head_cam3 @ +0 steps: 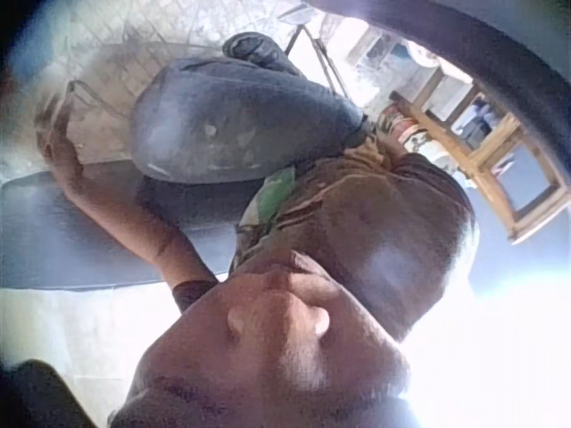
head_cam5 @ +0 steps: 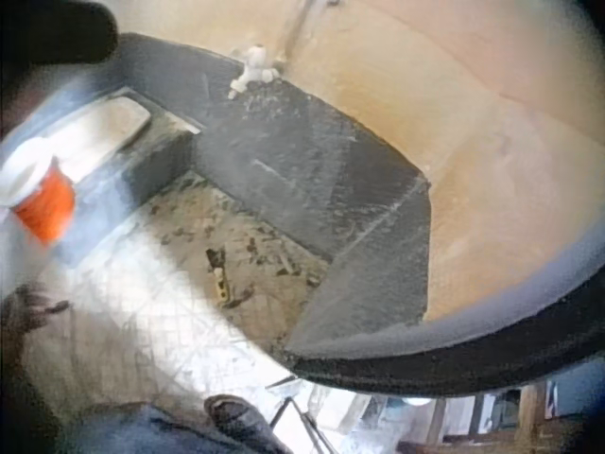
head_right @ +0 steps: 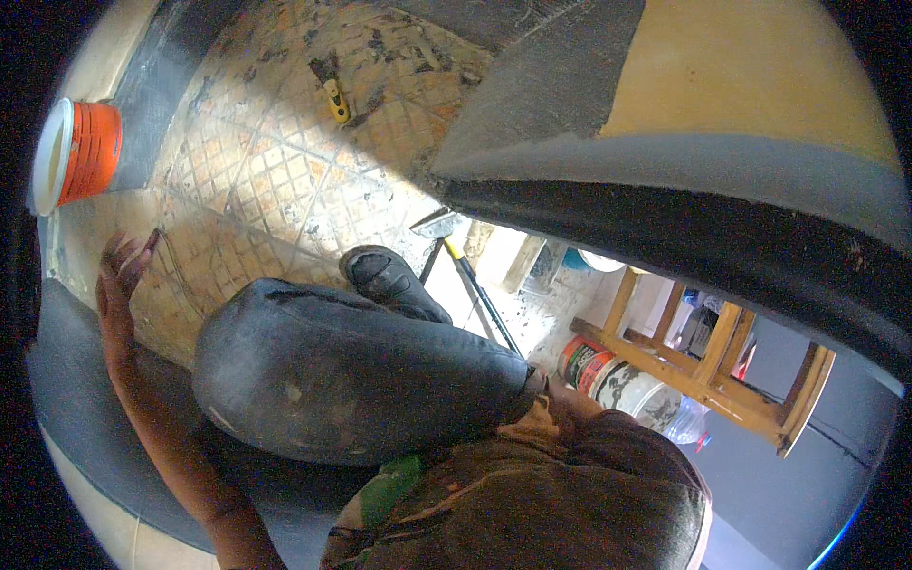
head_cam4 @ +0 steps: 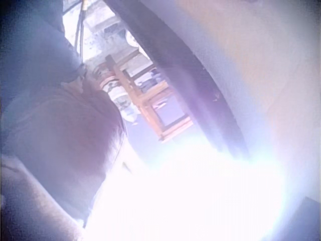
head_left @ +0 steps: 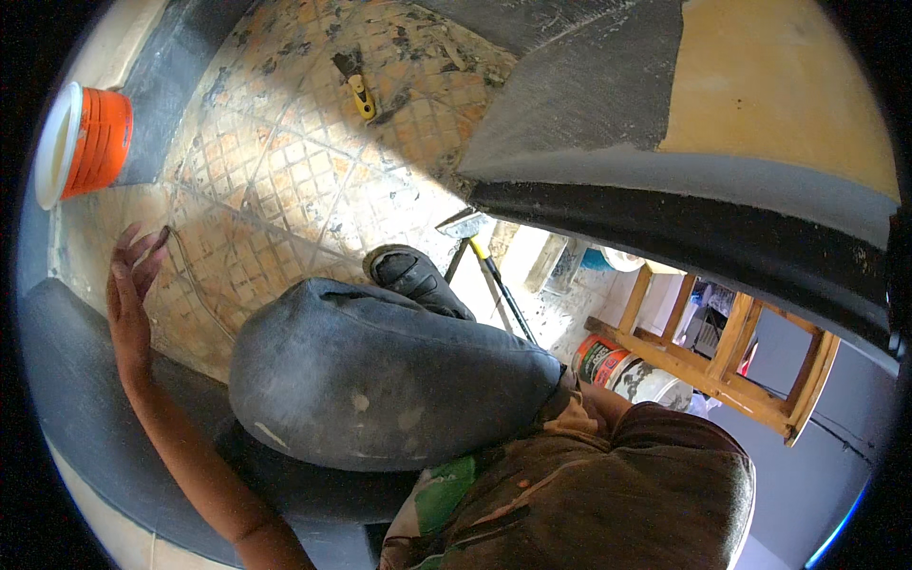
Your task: The person uses a roller to apply a liquid to a tiled floor, then uses a scraper to remove material from the base of a wall.
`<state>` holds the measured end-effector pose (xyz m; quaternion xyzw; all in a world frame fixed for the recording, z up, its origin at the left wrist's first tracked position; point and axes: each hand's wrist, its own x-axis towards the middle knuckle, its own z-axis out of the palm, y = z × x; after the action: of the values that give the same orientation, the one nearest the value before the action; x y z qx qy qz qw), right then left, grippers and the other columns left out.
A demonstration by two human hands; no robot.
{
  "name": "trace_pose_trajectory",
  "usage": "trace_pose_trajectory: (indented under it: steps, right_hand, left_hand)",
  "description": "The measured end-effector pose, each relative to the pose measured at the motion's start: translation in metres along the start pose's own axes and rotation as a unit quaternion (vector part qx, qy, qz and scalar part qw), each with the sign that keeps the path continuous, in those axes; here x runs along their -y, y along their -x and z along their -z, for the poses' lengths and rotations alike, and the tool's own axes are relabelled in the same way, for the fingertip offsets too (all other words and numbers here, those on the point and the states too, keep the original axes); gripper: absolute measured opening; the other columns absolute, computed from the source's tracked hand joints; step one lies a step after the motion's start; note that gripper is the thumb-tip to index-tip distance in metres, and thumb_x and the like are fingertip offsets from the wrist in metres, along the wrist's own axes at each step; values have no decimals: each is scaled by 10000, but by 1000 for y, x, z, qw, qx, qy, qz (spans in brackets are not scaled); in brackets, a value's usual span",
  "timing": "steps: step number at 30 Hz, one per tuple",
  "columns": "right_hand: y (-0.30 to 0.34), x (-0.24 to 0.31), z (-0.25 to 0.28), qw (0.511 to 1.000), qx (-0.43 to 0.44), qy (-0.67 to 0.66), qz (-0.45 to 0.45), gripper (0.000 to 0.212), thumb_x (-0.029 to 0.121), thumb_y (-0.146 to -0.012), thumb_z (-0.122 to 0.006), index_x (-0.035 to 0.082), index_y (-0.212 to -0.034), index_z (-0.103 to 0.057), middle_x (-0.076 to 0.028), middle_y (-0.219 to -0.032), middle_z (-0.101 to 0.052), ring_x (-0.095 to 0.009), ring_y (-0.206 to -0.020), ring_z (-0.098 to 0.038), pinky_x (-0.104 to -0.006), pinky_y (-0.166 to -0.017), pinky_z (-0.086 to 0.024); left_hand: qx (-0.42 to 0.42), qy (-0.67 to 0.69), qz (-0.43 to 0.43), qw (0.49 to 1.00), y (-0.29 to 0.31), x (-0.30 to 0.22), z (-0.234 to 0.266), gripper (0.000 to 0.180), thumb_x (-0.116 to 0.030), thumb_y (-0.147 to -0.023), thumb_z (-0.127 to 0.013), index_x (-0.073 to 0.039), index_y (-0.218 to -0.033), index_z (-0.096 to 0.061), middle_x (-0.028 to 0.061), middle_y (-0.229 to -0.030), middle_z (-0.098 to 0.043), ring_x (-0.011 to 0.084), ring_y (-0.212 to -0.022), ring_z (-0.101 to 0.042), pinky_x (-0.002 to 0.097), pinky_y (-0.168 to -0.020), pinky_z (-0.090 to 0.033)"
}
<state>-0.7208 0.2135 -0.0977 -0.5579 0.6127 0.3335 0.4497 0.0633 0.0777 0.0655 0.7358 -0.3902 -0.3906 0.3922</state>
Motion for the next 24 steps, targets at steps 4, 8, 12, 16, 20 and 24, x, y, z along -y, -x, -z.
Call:
trace_pose_trajectory:
  steps: [4, 8, 12, 16, 20, 24]
  right_hand:
    - [-16, 8, -1, 999, 19, 32, 9, 285, 285, -871, -606, 42, -974, -712, -195, -931, -717, -347, -790, -702, -456, -738, -558]
    - [-32, 25, 20, 984, 91, 151, 33, 298, 296, -867, -604, 24, -911, -716, -212, -888, -713, -373, -761, -702, -470, -725, -559]
    - [-38, 185, 136, 973, 140, 156, 93, 372, 348, -899, -577, -1, -873, -705, -228, -811, -704, -386, -733, -704, -492, -722, -556]
    - [-38, 417, 244, 903, -286, 41, 318, 412, 394, -907, -615, -12, -964, -657, -279, -870, -675, -463, -890, -658, -530, -816, -524]
    - [-179, 551, 300, 801, -529, 48, 275, 317, 267, -915, -625, 3, -1081, -678, -242, -1120, -644, -397, -1107, -586, -532, -966, -441]
    - [-287, 590, 310, 868, -481, -11, 124, 358, 246, -949, -572, -12, -1177, -670, -220, -1314, -566, -383, -1264, -480, -559, -1059, -344]
  left_hand:
    - [-10, -7, -18, 1000, 6, -19, -6, 565, -469, -1083, -272, -78, -1432, -482, 145, -1299, -606, 264, -1195, -593, 420, -1075, -431]
    - [-12, -18, -5, 1000, 3, -25, -11, 553, -454, -1086, -280, -72, -1431, -483, 146, -1294, -606, 263, -1172, -598, 412, -1067, -429]
    - [-14, -6, -11, 1000, 7, -16, -3, 533, -434, -1087, -304, -65, -1426, -486, 143, -1275, -606, 249, -1144, -605, 405, -1054, -429]
    - [-13, 8, -10, 1000, 1, -2, -2, 515, -421, -1083, -351, -56, -1423, -483, 132, -1253, -606, 233, -1131, -604, 397, -1042, -433]
    - [9, 28, -22, 999, -12, -14, -13, 494, -394, -1081, -386, -42, -1415, -481, 123, -1246, -608, 229, -1125, -602, 390, -1041, -433]
    - [8, 26, -43, 999, -2, -23, -12, 495, -382, -1077, -401, -12, -1396, -482, 132, -1265, -596, 240, -1113, -602, 393, -1035, -448]
